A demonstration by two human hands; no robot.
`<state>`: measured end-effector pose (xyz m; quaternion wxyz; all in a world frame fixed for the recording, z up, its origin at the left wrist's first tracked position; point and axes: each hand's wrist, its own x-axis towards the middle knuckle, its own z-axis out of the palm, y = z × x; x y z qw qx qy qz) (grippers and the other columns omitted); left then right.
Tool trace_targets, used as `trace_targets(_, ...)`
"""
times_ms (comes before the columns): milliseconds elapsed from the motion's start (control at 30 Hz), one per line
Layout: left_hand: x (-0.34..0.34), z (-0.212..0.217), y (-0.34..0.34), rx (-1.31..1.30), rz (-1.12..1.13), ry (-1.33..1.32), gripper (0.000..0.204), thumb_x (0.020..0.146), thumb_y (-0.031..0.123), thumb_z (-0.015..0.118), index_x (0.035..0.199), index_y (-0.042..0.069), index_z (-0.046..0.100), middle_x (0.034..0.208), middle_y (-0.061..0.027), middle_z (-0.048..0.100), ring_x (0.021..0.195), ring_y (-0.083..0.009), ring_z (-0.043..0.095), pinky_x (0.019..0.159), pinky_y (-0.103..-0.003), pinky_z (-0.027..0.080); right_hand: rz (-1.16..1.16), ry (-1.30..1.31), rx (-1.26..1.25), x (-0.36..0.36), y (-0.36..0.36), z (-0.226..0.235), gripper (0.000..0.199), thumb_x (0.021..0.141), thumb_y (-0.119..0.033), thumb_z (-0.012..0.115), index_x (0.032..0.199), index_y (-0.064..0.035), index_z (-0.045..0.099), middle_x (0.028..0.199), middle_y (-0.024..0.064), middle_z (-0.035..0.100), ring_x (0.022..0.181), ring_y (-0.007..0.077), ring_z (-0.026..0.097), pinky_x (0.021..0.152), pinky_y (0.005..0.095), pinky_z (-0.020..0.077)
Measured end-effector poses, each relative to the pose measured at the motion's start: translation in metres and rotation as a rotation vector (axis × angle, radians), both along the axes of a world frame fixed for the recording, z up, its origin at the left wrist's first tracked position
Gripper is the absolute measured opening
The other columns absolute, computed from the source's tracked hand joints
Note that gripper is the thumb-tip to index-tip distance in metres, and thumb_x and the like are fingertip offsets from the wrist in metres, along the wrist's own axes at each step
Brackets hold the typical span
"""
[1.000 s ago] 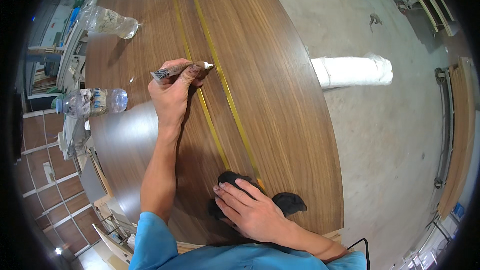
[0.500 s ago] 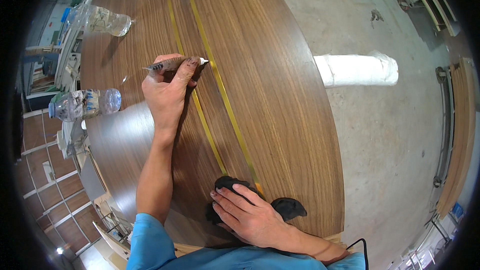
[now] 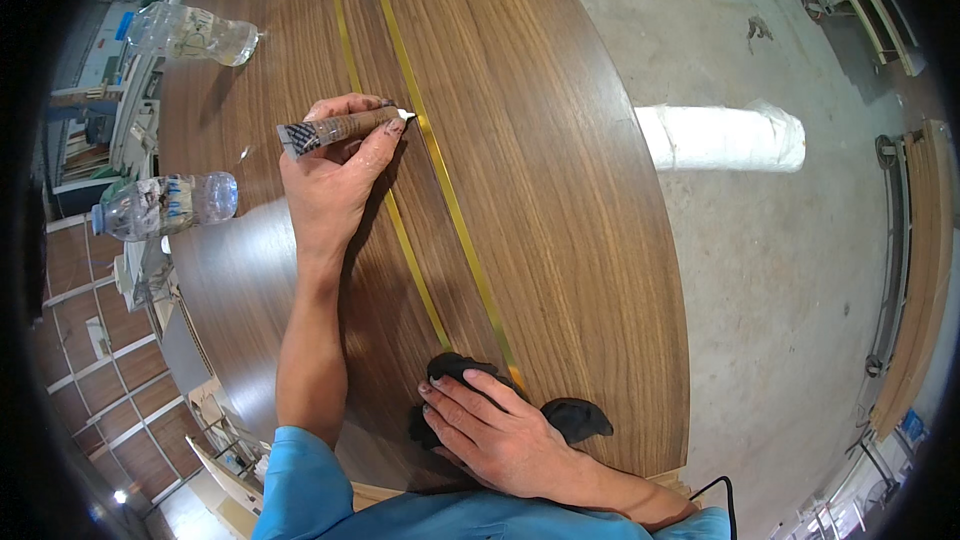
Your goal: The person applies a white adhesive from a tube along two parallel yellow lines on a large wooden board, then wipes the applied adhesive with a black cloth. The person moves along the board, repeating the application and wiping process.
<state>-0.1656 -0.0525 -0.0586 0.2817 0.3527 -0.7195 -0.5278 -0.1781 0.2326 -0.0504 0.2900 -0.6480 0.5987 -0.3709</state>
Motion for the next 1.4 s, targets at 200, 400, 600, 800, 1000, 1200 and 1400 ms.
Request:
trace_targets(200, 0.003, -0.002, -0.004, -0.030, -0.042, 0.041, 0.018, 0.093, -0.003, 0.076, 0.110, -0.005, 0.072, 0.100, -0.0111, 0.077, 0.093, -0.0148, 0.074, 0.080, -0.028, 0.062, 0.002, -0.002, 0.011, 0.000, -0.001, 0.001, 0.038, 0.090, -0.022, 0.074, 0.122, -0.0016, 0.075, 0.143, 0.0124, 0.067, 0.140, 0.0249, 0.057, 0.124, 0.0440, 0.0368)
trace_targets(400, 0.003, -0.006, -0.003, -0.119, -0.043, 0.028, 0.016, 0.092, -0.003, 0.078, 0.108, -0.002, 0.074, 0.105, -0.0093, 0.077, 0.098, -0.0173, 0.075, 0.081, -0.031, 0.065, -0.002, -0.001, 0.011, 0.000, -0.001, 0.001, 0.038, 0.090, -0.021, 0.074, 0.122, -0.0009, 0.074, 0.143, 0.0124, 0.067, 0.140, 0.0249, 0.056, 0.125, 0.0444, 0.0360)
trace_targets(600, 0.004, -0.008, -0.002, -0.165, -0.060, 0.028, 0.017, 0.091, -0.005, 0.077, 0.107, 0.000, 0.075, 0.107, -0.0093, 0.077, 0.098, -0.0176, 0.075, 0.081, -0.031, 0.065, -0.010, -0.024, 0.018, 0.000, -0.001, 0.001, 0.038, 0.090, -0.021, 0.074, 0.122, -0.0008, 0.074, 0.143, 0.0126, 0.067, 0.139, 0.0253, 0.057, 0.124, 0.0443, 0.0375)
trace_targets(800, 0.007, -0.011, -0.003, -0.247, -0.099, 0.005, 0.015, 0.094, -0.001, 0.077, 0.108, 0.000, 0.073, 0.112, -0.0093, 0.076, 0.094, -0.0123, 0.072, 0.076, -0.026, 0.060, -0.009, -0.020, 0.014, 0.000, -0.001, 0.001, 0.037, 0.091, -0.020, 0.074, 0.122, -0.0007, 0.074, 0.141, 0.0126, 0.068, 0.139, 0.0254, 0.058, 0.123, 0.0443, 0.0383)
trace_targets(1000, 0.009, -0.012, 0.000, -0.233, -0.085, 0.029, 0.017, 0.090, -0.007, 0.075, 0.105, 0.001, 0.075, 0.106, -0.0092, 0.078, 0.099, -0.0173, 0.074, 0.086, -0.032, 0.062, -0.011, -0.026, 0.019, 0.000, -0.002, 0.002, 0.037, 0.090, -0.021, 0.074, 0.122, -0.0011, 0.075, 0.141, 0.0125, 0.068, 0.139, 0.0251, 0.058, 0.123, 0.0440, 0.0378)
trace_targets(1200, 0.008, -0.010, 0.003, -0.219, -0.083, 0.034, 0.018, 0.089, -0.009, 0.074, 0.105, 0.000, 0.075, 0.106, -0.0093, 0.078, 0.100, -0.0168, 0.074, 0.087, -0.032, 0.061, -0.006, -0.033, 0.027, -0.001, -0.001, 0.002, 0.038, 0.090, -0.021, 0.075, 0.122, -0.0013, 0.075, 0.142, 0.0126, 0.067, 0.140, 0.0251, 0.057, 0.124, 0.0439, 0.0372)
trace_targets(1400, 0.010, -0.011, 0.003, -0.253, -0.088, 0.012, 0.020, 0.088, -0.010, 0.075, 0.105, -0.001, 0.075, 0.106, -0.0101, 0.077, 0.103, -0.0179, 0.073, 0.093, -0.033, 0.059, -0.007, -0.038, 0.022, -0.001, 0.000, 0.001, 0.039, 0.089, -0.022, 0.075, 0.122, -0.0013, 0.074, 0.143, 0.0129, 0.067, 0.140, 0.0255, 0.056, 0.124, 0.0441, 0.0365)
